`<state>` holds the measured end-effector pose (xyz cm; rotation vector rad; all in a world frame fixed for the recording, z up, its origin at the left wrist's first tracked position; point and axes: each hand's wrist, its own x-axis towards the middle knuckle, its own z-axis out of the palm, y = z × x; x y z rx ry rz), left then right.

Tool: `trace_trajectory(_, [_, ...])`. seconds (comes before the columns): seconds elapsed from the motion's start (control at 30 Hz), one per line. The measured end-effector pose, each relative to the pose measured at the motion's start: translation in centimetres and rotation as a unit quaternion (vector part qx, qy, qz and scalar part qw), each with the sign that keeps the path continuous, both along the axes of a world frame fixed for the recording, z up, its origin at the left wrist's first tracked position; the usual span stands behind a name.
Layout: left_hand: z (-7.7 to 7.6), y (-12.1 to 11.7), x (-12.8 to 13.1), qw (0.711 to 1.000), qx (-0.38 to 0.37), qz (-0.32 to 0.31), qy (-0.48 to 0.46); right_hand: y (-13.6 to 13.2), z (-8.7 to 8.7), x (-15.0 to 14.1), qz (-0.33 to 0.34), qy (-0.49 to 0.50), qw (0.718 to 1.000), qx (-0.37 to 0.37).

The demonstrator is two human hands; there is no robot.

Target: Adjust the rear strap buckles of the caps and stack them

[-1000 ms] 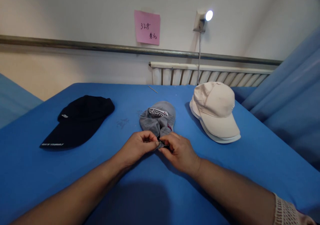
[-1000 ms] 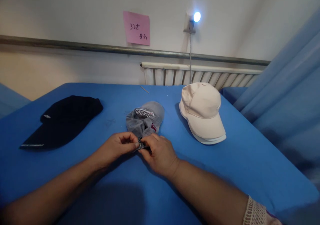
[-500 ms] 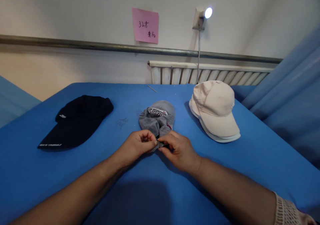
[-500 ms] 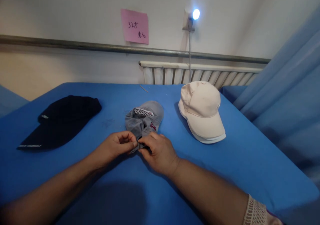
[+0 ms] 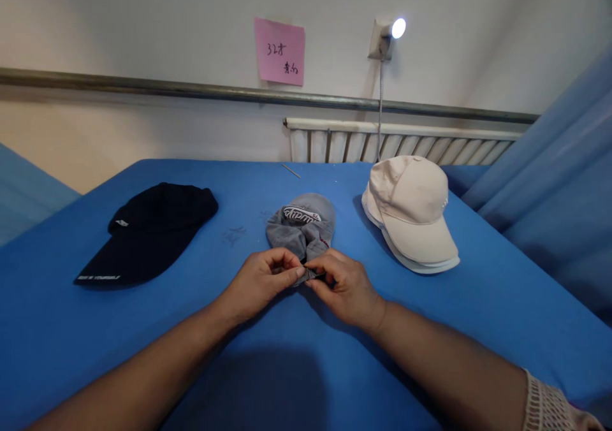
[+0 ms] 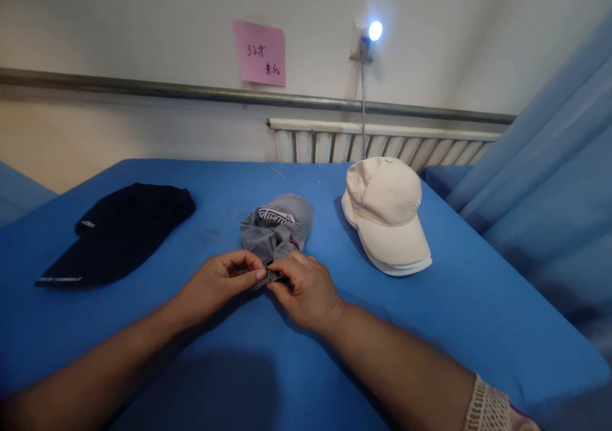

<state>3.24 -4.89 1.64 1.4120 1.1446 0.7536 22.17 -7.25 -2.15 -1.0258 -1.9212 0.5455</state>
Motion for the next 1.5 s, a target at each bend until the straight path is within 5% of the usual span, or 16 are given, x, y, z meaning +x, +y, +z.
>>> trace_trajectory(0.27, [-0.4,-0.1,0.0,0.995,-0.004,0.013,-0.094,0.2,0.0,0.1,-0.024,0.038,0.999,0.012])
trace_trajectory(0.43, [-0.5,-0.1,-0.3,0.990,0.140,-0.011,-0.004,0.2,0.1,0.0,-0.032,0.047,0.998,0.002])
trace_trajectory(0.57, [-0.4,-0.1,-0.7,0.950,0.292,-0.052,0.093,0.3,0.0,-0.1,-0.045,0.059,0.997,-0.011])
trace_trajectory(0.7, [-0.7,0.1,-0.7,0.921,0.369,-0.052,0.114,0.3,0.0,0.0,-0.043,0.065,0.997,-0.018])
trace_trajectory(1.03, [-0.7,-0.2,-0.4,0.899,0.416,-0.060,0.126,0.2,-0.4,0.2,0.005,0.045,0.999,-0.003])
trace_trajectory(1.5, [-0.8,-0.5,-0.3,0.910,0.380,-0.077,0.145,0.0,-0.4,-0.3,-0.056,0.006,0.997,-0.048])
